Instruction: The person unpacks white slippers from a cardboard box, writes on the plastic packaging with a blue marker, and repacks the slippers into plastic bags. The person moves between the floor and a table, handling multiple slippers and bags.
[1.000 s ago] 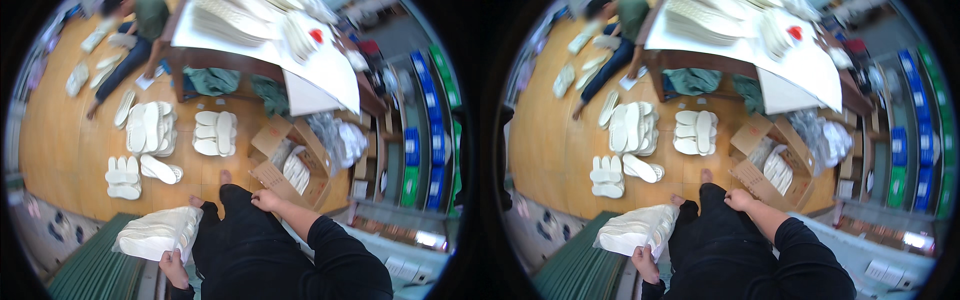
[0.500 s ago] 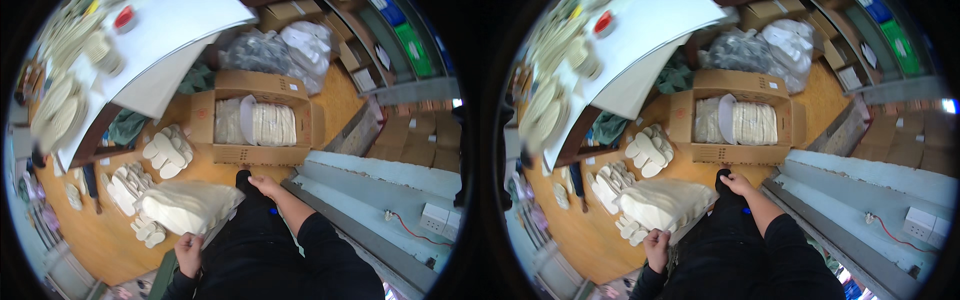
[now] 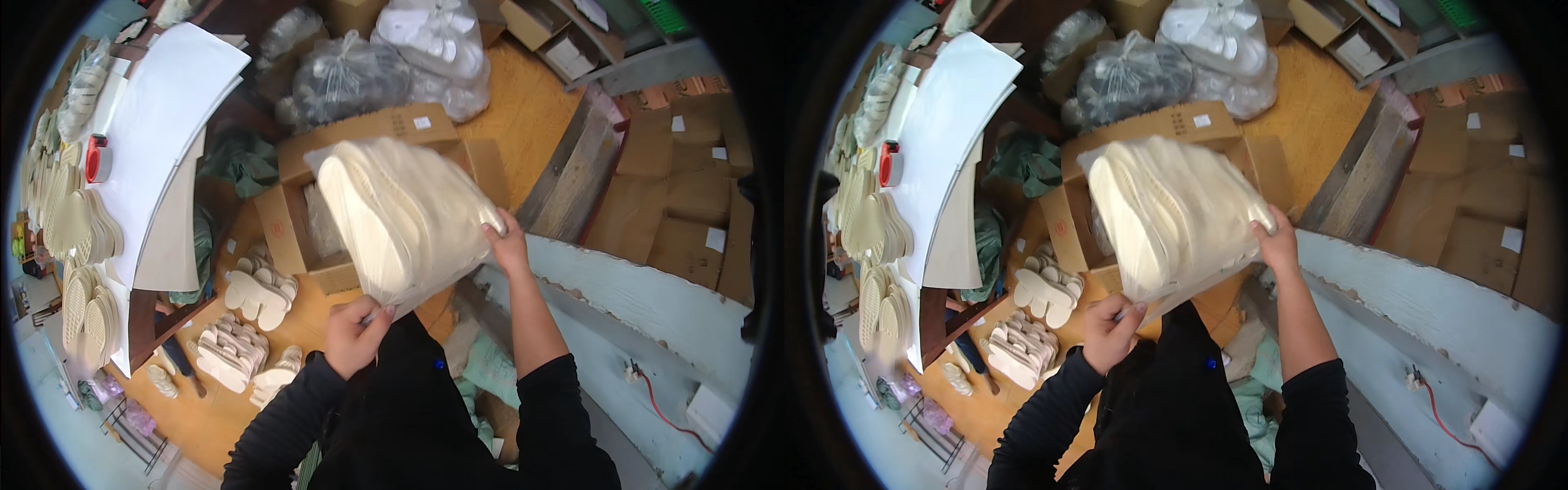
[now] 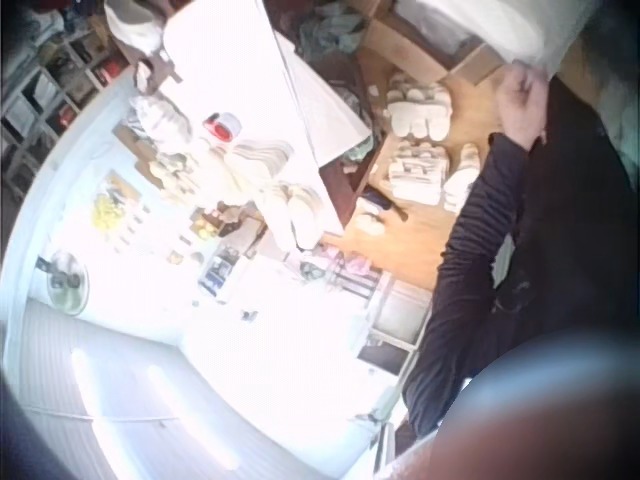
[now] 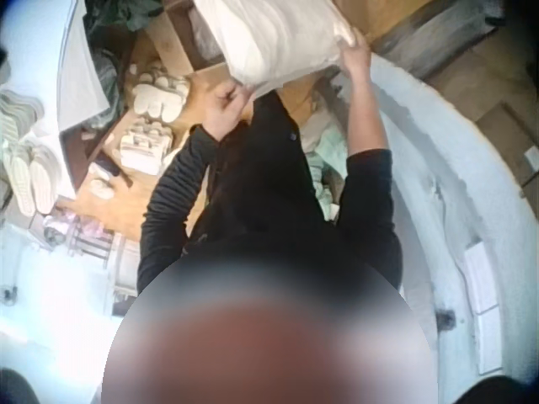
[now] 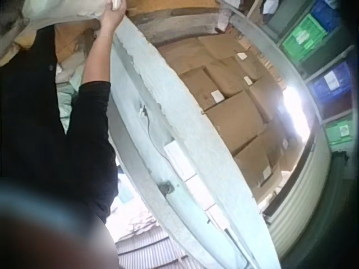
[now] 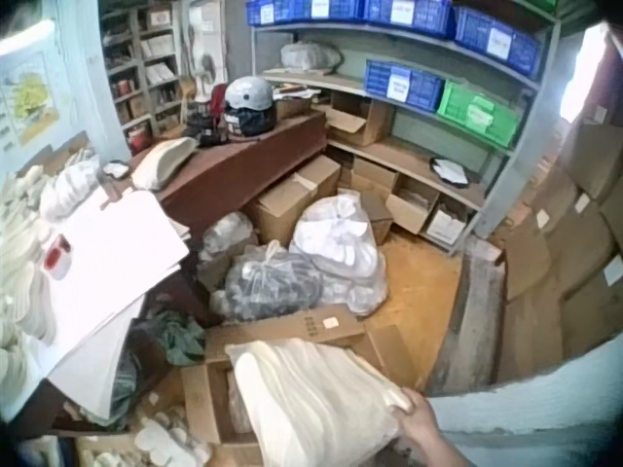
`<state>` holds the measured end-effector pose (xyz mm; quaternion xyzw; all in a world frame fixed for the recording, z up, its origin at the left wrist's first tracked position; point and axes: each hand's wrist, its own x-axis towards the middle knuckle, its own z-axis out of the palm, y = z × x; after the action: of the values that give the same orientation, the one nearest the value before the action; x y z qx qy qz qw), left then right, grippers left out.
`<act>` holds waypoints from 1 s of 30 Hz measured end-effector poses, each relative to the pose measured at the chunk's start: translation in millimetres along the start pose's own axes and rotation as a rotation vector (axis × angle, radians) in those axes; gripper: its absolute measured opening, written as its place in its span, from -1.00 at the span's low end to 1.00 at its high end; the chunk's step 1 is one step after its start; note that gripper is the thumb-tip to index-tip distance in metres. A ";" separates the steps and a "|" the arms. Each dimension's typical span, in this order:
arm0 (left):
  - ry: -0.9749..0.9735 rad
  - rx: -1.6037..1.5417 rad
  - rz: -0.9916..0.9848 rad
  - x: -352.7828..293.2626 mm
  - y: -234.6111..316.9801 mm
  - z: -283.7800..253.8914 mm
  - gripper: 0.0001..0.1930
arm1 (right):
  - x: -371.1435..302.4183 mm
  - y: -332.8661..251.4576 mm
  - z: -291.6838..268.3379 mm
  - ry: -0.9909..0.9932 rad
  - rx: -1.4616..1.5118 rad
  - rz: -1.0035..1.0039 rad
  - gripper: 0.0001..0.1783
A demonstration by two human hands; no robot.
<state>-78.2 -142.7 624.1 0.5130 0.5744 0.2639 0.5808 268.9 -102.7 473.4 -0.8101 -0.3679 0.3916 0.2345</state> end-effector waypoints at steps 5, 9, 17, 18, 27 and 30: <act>-0.367 0.743 -0.057 -28.0 -120.4 0.1 -0.65 | -52.2 70.7 57.6 -0.127 -0.419 -0.030 -0.44; -0.382 0.767 -0.400 -120.7 -175.6 -53.0 -0.63 | -154.3 110.3 111.9 -0.634 -0.733 0.139 -0.71; 0.135 0.409 -0.762 -180.8 -182.2 -122.8 -0.62 | -171.5 88.9 101.2 -0.667 -0.479 0.049 -0.64; 0.190 0.260 -0.752 -183.9 -184.4 -120.4 -0.64 | -172.6 79.3 92.7 -0.634 -0.512 0.040 -0.64; -0.079 0.392 -1.004 -302.0 -278.9 -115.4 -0.36 | -237.1 17.2 60.7 -0.685 -0.483 -0.369 -0.83; 0.159 0.224 -0.826 -333.5 -288.2 -127.9 -0.42 | -251.5 8.8 83.5 -0.621 -0.585 -0.634 -0.84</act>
<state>-346.7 -500.4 521.0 0.2780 0.7995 -0.0158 0.5323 98.9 -296.5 535.0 -0.5365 -0.7407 0.4041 -0.0145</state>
